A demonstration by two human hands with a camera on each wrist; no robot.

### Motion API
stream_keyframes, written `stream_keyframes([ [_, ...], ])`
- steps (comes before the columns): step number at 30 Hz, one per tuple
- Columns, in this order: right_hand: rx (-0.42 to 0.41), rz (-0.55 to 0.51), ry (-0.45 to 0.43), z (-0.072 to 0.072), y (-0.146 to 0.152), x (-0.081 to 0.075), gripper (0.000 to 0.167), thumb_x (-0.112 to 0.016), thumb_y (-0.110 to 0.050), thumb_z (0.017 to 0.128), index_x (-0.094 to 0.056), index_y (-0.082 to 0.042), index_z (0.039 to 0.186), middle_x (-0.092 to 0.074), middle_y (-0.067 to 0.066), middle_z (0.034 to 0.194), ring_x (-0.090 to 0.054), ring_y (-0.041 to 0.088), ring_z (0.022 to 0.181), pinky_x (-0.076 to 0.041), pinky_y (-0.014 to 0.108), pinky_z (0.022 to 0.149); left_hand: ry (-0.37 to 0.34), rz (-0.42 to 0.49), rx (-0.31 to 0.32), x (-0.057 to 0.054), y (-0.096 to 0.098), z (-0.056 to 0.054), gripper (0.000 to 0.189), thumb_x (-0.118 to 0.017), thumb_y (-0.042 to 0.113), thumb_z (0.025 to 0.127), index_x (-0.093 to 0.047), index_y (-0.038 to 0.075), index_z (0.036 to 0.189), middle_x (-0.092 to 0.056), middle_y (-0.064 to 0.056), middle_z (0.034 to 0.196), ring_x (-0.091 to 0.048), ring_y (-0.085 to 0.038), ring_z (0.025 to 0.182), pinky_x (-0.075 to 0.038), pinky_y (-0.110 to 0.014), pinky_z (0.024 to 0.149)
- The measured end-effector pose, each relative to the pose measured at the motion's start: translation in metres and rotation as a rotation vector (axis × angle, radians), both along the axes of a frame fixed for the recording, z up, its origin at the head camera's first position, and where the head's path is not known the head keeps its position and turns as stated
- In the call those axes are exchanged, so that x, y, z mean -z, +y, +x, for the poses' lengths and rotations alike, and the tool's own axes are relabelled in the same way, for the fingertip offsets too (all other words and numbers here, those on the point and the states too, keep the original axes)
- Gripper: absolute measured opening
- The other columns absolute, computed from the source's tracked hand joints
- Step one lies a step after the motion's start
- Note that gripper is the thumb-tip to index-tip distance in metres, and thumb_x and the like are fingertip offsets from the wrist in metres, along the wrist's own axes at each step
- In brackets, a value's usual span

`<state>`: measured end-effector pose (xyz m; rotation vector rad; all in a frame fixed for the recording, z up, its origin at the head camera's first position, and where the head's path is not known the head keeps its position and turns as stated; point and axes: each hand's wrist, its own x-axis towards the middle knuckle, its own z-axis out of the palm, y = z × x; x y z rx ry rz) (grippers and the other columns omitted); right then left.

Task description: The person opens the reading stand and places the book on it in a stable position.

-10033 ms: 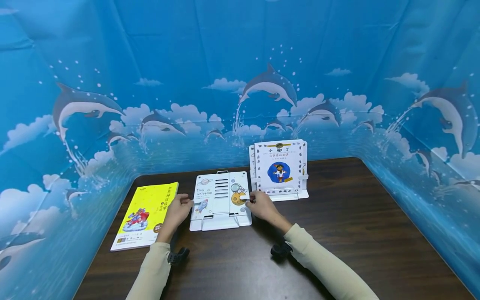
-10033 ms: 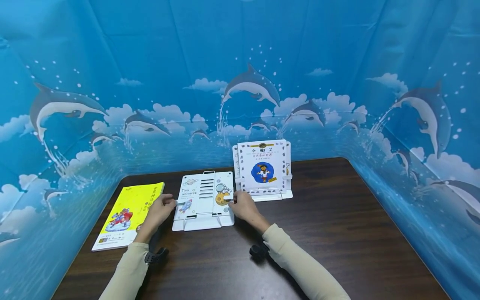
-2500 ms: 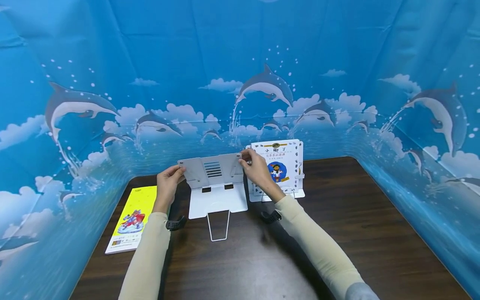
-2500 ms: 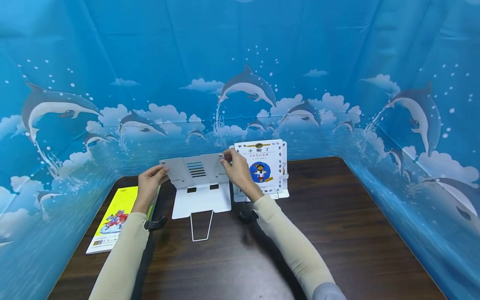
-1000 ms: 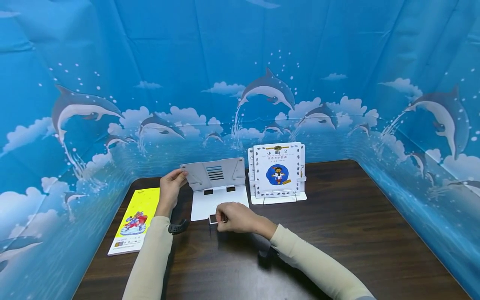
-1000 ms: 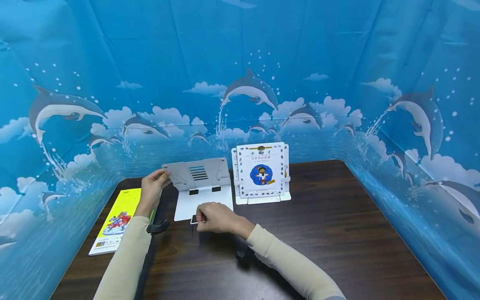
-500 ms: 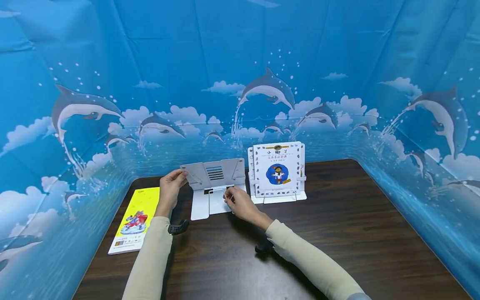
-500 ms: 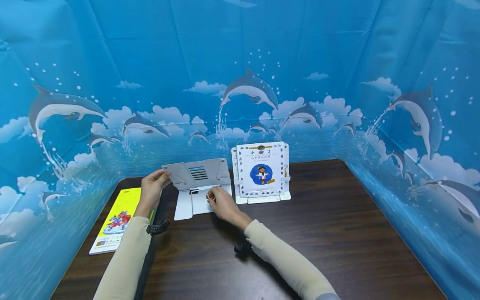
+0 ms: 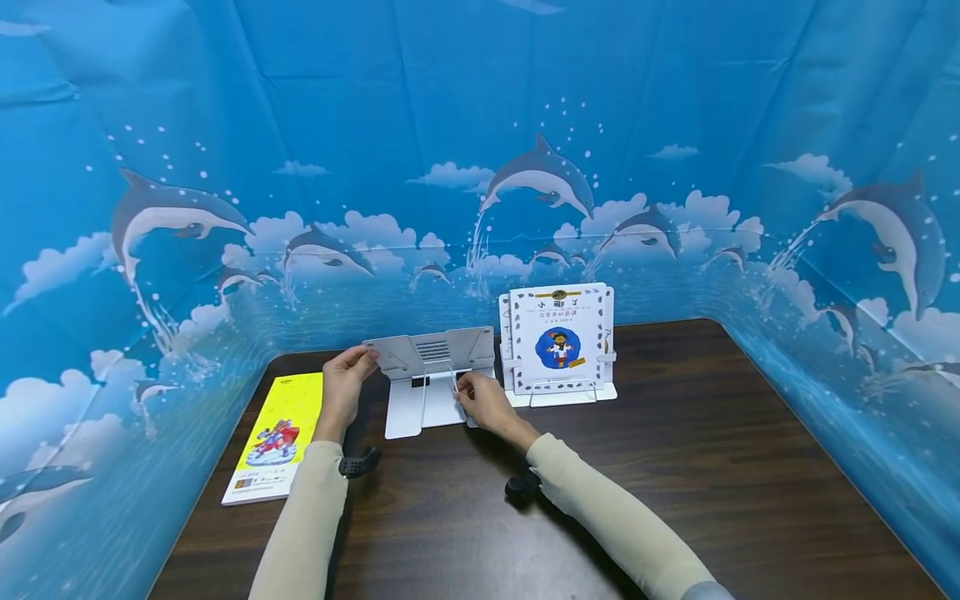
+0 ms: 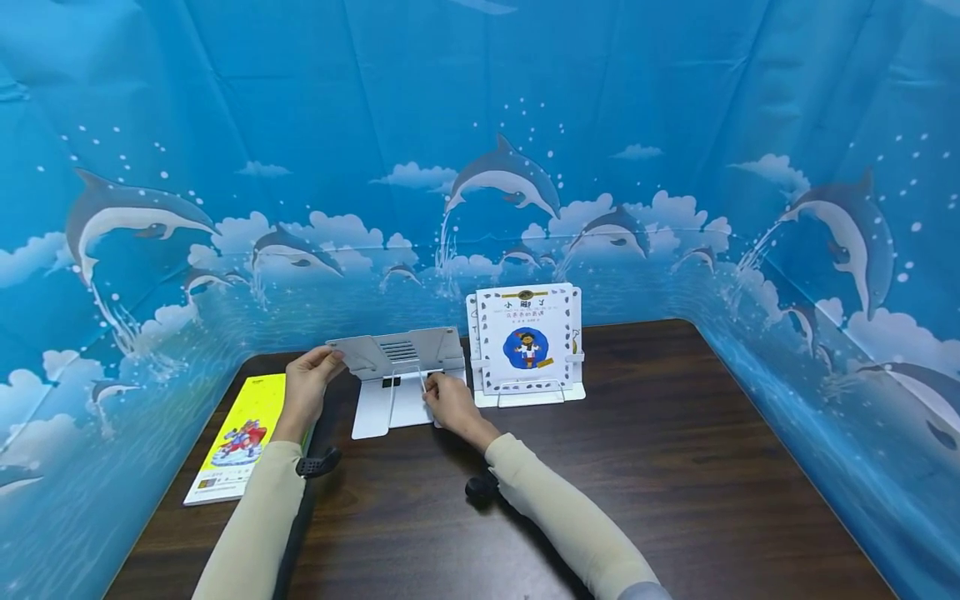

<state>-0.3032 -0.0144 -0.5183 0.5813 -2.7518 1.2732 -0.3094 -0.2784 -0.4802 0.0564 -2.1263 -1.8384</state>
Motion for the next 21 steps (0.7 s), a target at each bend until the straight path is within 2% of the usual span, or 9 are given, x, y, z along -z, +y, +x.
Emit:
stream_keyframes([
  [9,0.013,0.009,-0.032,-0.001,0.001,0.001,0.01,-0.07,-0.007,0.102,-0.073,-0.003,0.11,-0.075,0.007,0.097,-0.065,0.011,0.083,-0.056,0.025,0.072,0.018,0.014,0.009,0.006,0.001,0.012,0.031,-0.065,0.007,0.105,-0.07,-0.004,0.133,-0.074,0.027,0.1,-0.071,0.007,0.108,-0.053,-0.018,0.1],
  [17,0.015,-0.015,-0.034,0.001,0.002,0.0,0.011,-0.069,-0.008,0.102,-0.073,-0.002,0.111,-0.075,0.008,0.098,-0.066,0.013,0.083,-0.056,0.026,0.072,0.01,0.021,0.015,0.007,0.0,0.013,0.037,-0.066,0.01,0.105,-0.065,-0.008,0.138,-0.076,0.027,0.103,-0.071,0.008,0.107,-0.052,-0.019,0.102],
  [21,0.015,-0.045,-0.025,0.003,0.006,-0.001,0.012,-0.068,-0.006,0.102,-0.074,-0.002,0.111,-0.077,0.009,0.1,-0.069,0.016,0.087,-0.059,0.029,0.076,0.006,0.025,-0.008,0.008,0.003,0.014,0.036,-0.068,0.013,0.104,-0.069,-0.004,0.136,-0.077,0.028,0.099,-0.071,0.008,0.104,-0.052,-0.02,0.103],
])
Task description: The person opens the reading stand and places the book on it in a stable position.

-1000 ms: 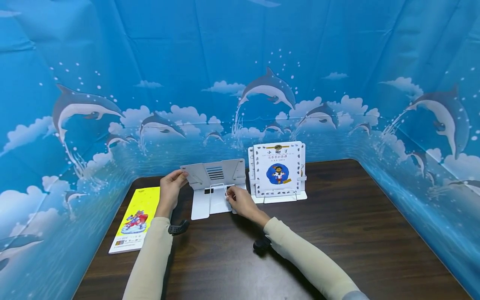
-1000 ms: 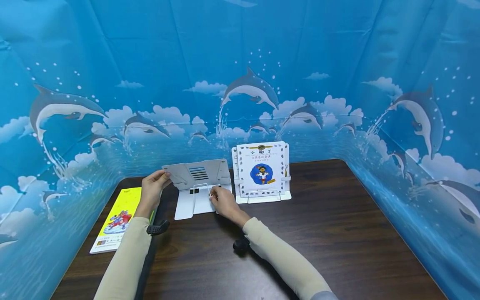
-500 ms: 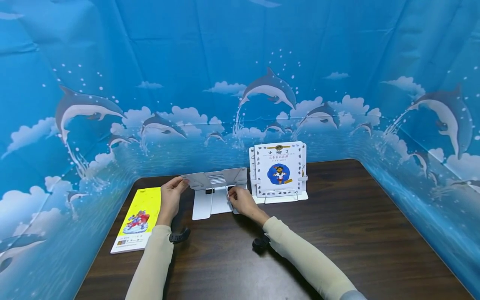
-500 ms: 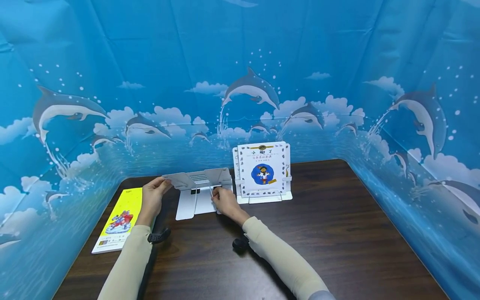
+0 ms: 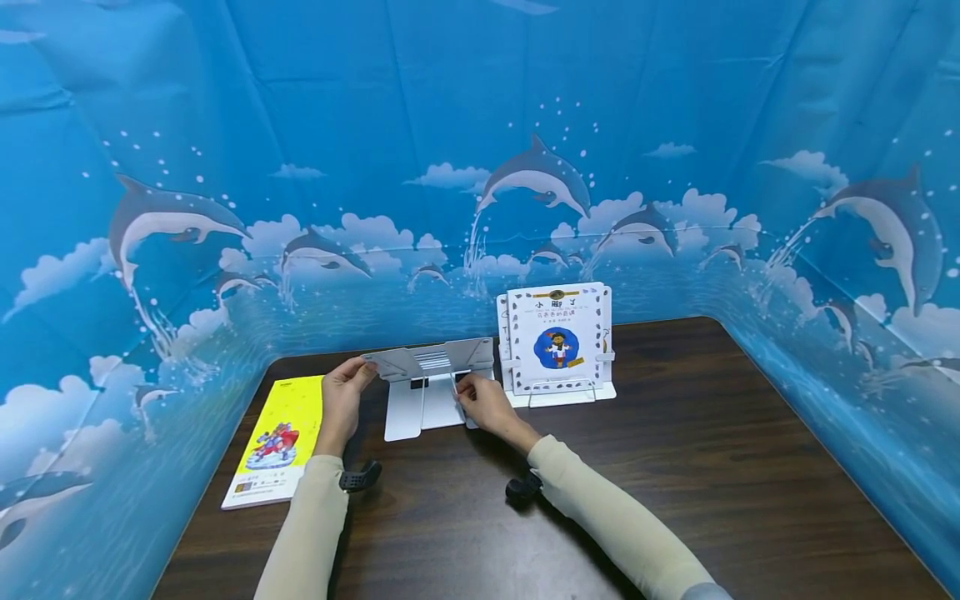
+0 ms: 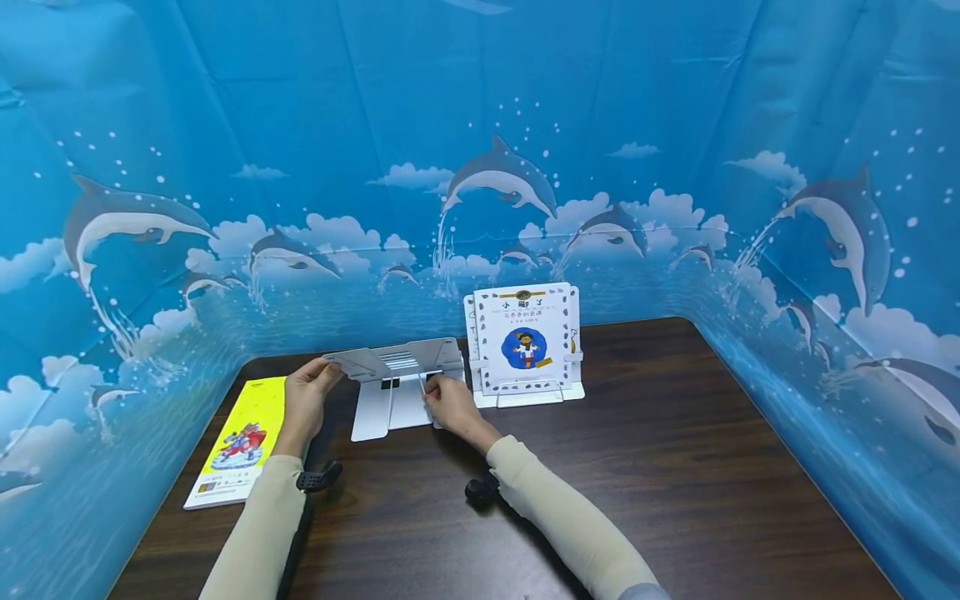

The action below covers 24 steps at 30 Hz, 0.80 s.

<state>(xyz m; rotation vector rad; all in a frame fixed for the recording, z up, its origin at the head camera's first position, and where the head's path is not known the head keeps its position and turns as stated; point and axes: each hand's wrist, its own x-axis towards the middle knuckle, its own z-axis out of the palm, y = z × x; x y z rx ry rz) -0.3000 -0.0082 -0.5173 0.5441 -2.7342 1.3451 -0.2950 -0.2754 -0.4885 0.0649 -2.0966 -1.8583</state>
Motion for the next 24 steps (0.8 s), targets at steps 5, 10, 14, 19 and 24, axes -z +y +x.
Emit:
stream_keyframes([
  [5,0.094,-0.167,0.013,0.003,0.011,-0.009,0.011,-0.065,-0.001,0.099,-0.071,0.001,0.108,-0.075,0.013,0.095,-0.07,0.017,0.081,-0.057,0.024,0.071,0.018,-0.002,-0.019,0.004,0.002,0.001,0.034,-0.07,0.018,0.103,-0.073,0.0,0.132,-0.076,0.028,0.096,-0.072,0.005,0.104,-0.053,-0.02,0.105],
  [10,0.245,-0.433,0.101,0.009,0.025,-0.033,0.008,-0.065,0.0,0.099,-0.065,0.001,0.107,-0.072,0.017,0.095,-0.073,0.026,0.081,-0.058,0.021,0.067,0.068,0.019,0.008,0.002,0.003,0.003,0.032,-0.068,0.017,0.105,-0.071,0.0,0.133,-0.077,0.024,0.103,-0.071,-0.001,0.109,-0.052,-0.015,0.102],
  [14,0.273,-0.467,0.24,0.013,0.033,-0.052,0.018,-0.069,-0.002,0.099,-0.066,0.001,0.117,-0.07,0.016,0.111,-0.072,0.028,0.101,-0.064,0.038,0.087,0.12,0.055,0.028,0.001,0.003,0.005,0.032,-0.068,0.013,0.105,-0.069,-0.003,0.132,-0.077,0.02,0.111,-0.071,-0.004,0.113,-0.052,-0.015,0.102],
  [19,0.223,-0.418,0.408,0.012,0.035,-0.064,0.019,-0.073,-0.005,0.1,-0.073,0.0,0.118,-0.069,0.015,0.115,-0.071,0.029,0.108,-0.063,0.042,0.096,0.133,0.076,0.0,0.003,0.002,0.005,0.03,-0.07,0.012,0.103,-0.071,-0.005,0.128,-0.078,0.02,0.107,-0.071,-0.004,0.11,-0.053,-0.015,0.1],
  [24,0.244,-0.396,0.451,0.007,0.033,-0.068,0.009,-0.075,-0.007,0.099,-0.077,-0.002,0.107,-0.073,0.013,0.103,-0.074,0.025,0.1,-0.064,0.037,0.092,0.13,0.073,-0.016,0.006,0.001,0.008,0.03,-0.071,0.014,0.103,-0.072,-0.004,0.127,-0.078,0.021,0.105,-0.071,-0.005,0.109,-0.054,-0.017,0.099],
])
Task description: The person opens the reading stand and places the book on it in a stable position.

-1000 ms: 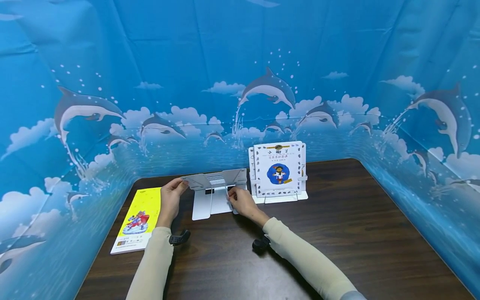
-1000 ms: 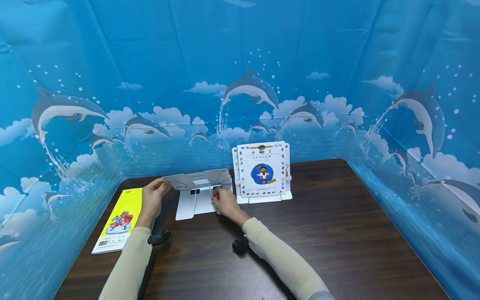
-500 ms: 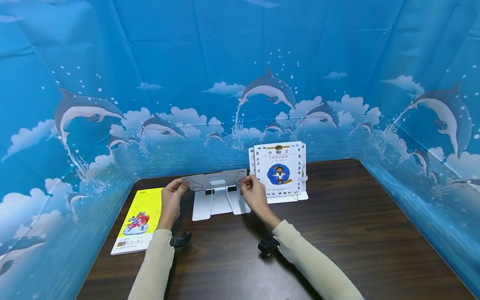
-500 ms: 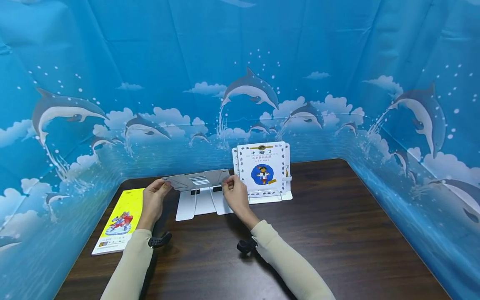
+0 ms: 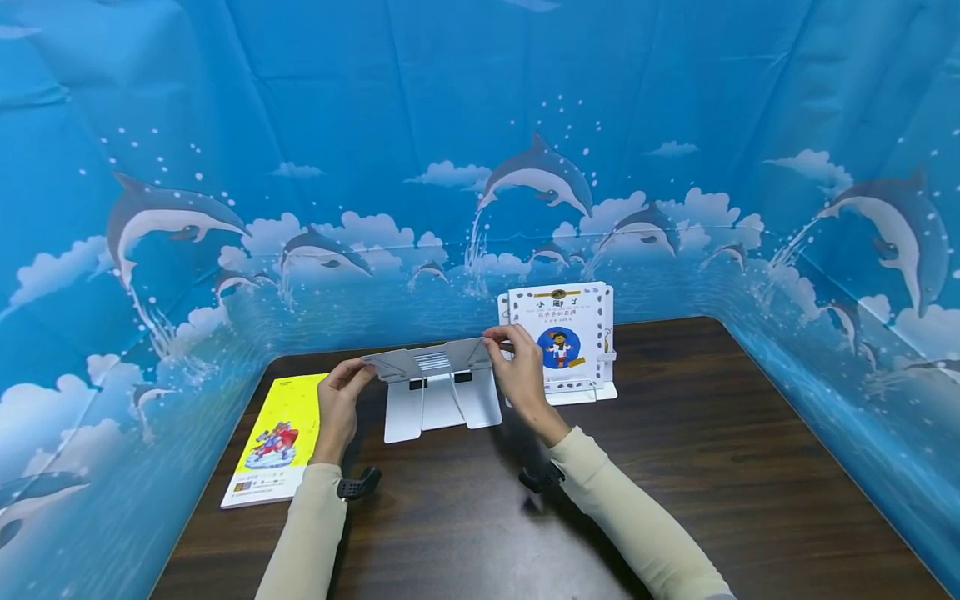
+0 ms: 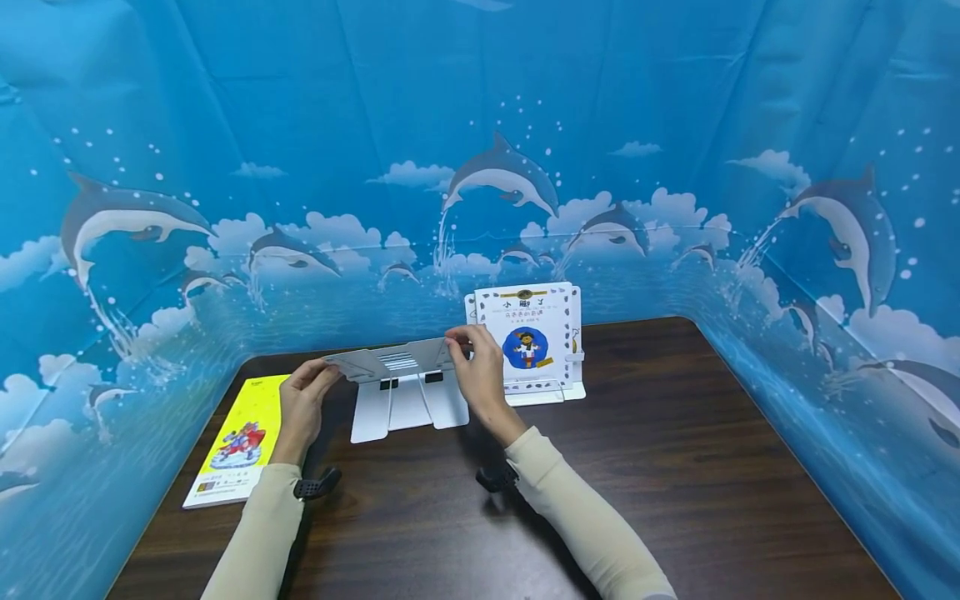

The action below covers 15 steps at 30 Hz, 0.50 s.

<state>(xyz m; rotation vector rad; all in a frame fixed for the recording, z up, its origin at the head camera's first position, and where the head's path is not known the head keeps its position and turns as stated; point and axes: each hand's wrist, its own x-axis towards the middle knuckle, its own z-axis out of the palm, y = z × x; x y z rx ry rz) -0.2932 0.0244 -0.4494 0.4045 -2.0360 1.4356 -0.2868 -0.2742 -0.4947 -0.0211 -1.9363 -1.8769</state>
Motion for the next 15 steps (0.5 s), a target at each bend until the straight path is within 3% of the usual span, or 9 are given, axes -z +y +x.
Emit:
stream_keyframes([
  [8,0.003,0.002,-0.057,-0.013,-0.008,-0.005,0.01,-0.074,-0.009,0.1,-0.077,-0.003,0.108,-0.076,0.013,0.105,-0.075,0.026,0.101,-0.064,0.036,0.092,0.028,-0.065,-0.046,0.0,-0.004,0.021,0.023,-0.071,0.007,0.102,-0.075,-0.008,0.118,-0.076,0.019,0.095,-0.069,-0.005,0.099,-0.056,-0.014,0.089],
  [15,-0.027,0.03,-0.1,-0.031,-0.017,-0.009,0.013,-0.071,-0.009,0.103,-0.077,-0.002,0.112,-0.077,0.014,0.111,-0.077,0.026,0.105,-0.063,0.035,0.095,0.073,-0.114,-0.064,0.005,-0.001,0.042,0.018,-0.072,0.006,0.1,-0.077,-0.006,0.113,-0.075,0.017,0.096,-0.068,-0.007,0.099,-0.055,-0.014,0.086],
])
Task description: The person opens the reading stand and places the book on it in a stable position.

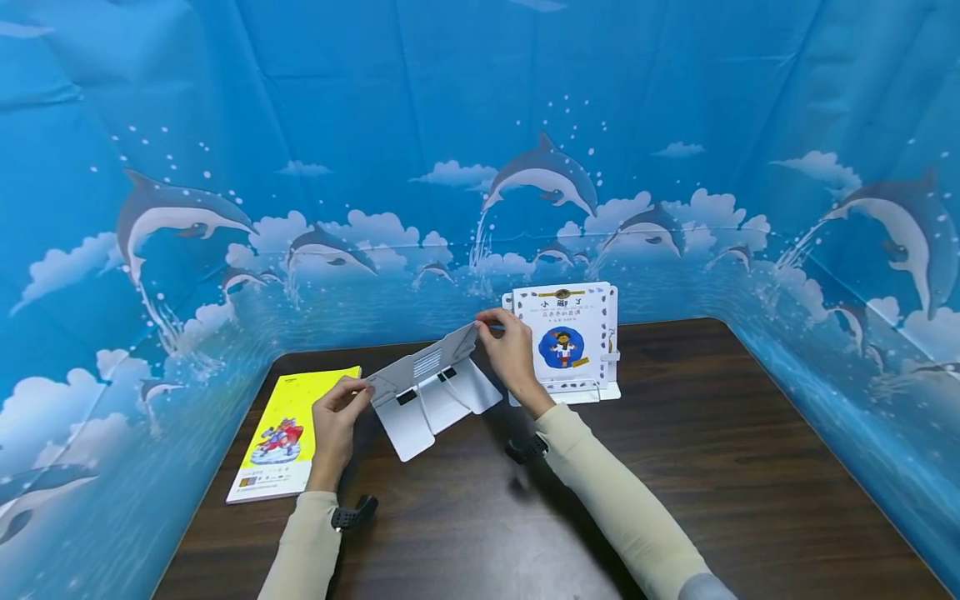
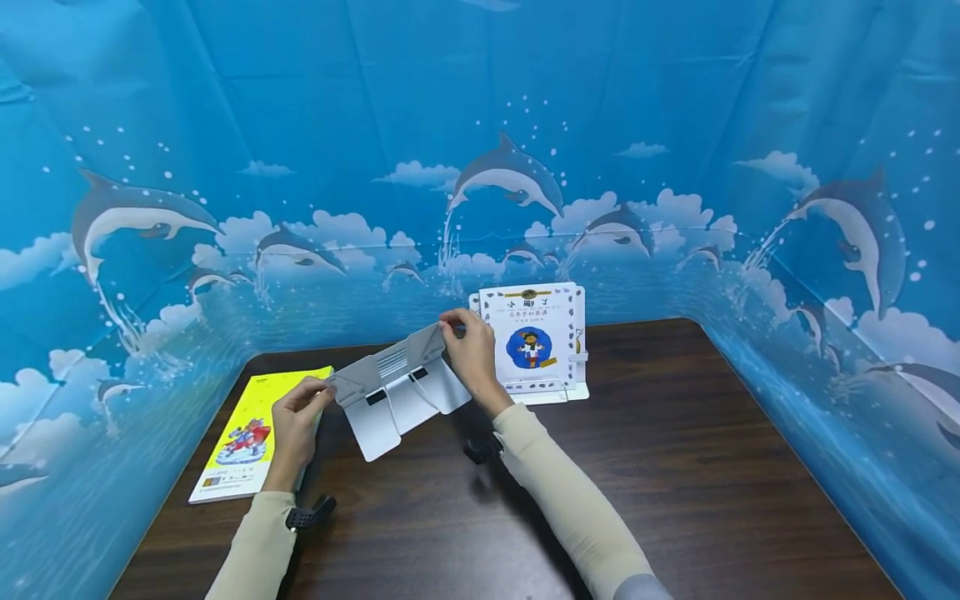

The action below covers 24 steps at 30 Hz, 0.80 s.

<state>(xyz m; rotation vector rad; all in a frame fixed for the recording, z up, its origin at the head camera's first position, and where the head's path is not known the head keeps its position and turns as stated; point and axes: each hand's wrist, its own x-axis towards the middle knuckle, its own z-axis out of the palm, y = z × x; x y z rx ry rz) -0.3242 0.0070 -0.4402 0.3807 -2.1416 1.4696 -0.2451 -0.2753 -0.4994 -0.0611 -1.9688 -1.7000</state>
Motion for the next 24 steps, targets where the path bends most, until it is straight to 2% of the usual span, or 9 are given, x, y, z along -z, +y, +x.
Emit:
stream_keyframes([
  [6,-0.033,0.085,0.012,-0.015,-0.011,-0.005,0.015,-0.067,-0.009,0.105,-0.077,-0.004,0.114,-0.078,0.013,0.115,-0.076,0.026,0.109,-0.062,0.036,0.099,0.162,-0.005,0.006,0.006,0.015,0.017,0.015,-0.073,-0.012,0.092,-0.077,-0.01,0.106,-0.074,0.01,0.094,-0.069,-0.006,0.091,-0.056,-0.012,0.085],
  [10,-0.038,0.131,0.026,-0.026,-0.017,-0.008,0.016,-0.065,-0.009,0.106,-0.078,-0.005,0.115,-0.079,0.012,0.115,-0.077,0.025,0.108,-0.063,0.036,0.092,0.238,-0.043,0.047,0.007,0.028,0.027,0.016,-0.073,-0.016,0.09,-0.076,-0.012,0.105,-0.072,0.003,0.094,-0.069,-0.004,0.087,-0.058,-0.013,0.083],
  [13,-0.043,0.153,0.015,-0.033,-0.021,-0.011,0.017,-0.064,-0.01,0.107,-0.079,-0.006,0.115,-0.08,0.011,0.114,-0.077,0.023,0.103,-0.06,0.033,0.077,0.26,-0.074,0.086,0.007,0.036,0.034,0.019,-0.075,-0.017,0.088,-0.077,-0.009,0.106,-0.069,-0.006,0.094,-0.068,-0.005,0.086,-0.059,-0.015,0.082],
  [16,-0.059,0.154,-0.001,-0.037,-0.025,-0.013,0.019,-0.063,-0.009,0.107,-0.08,-0.006,0.114,-0.081,0.011,0.113,-0.078,0.023,0.099,-0.055,0.032,0.07,0.264,-0.097,0.125,0.006,0.044,0.04,0.022,-0.077,-0.017,0.087,-0.078,-0.007,0.107,-0.067,-0.013,0.094,-0.067,-0.005,0.086,-0.059,-0.014,0.081],
  [22,-0.119,0.154,-0.024,-0.044,-0.035,-0.018,0.024,-0.058,-0.002,0.108,-0.081,-0.004,0.115,-0.081,0.013,0.111,-0.078,0.025,0.103,-0.062,0.037,0.084,0.294,-0.147,0.183,0.004,0.061,0.045,0.026,-0.081,-0.016,0.083,-0.08,-0.006,0.107,-0.067,-0.018,0.093,-0.066,-0.009,0.086,-0.057,-0.014,0.078],
  [24,-0.142,0.172,-0.039,-0.047,-0.04,-0.019,0.026,-0.056,-0.002,0.109,-0.081,-0.004,0.117,-0.081,0.013,0.112,-0.078,0.025,0.104,-0.062,0.036,0.084,0.306,-0.168,0.192,0.003,0.067,0.046,0.026,-0.083,-0.015,0.082,-0.081,-0.004,0.105,-0.069,-0.017,0.092,-0.067,-0.01,0.085,-0.057,-0.015,0.077],
])
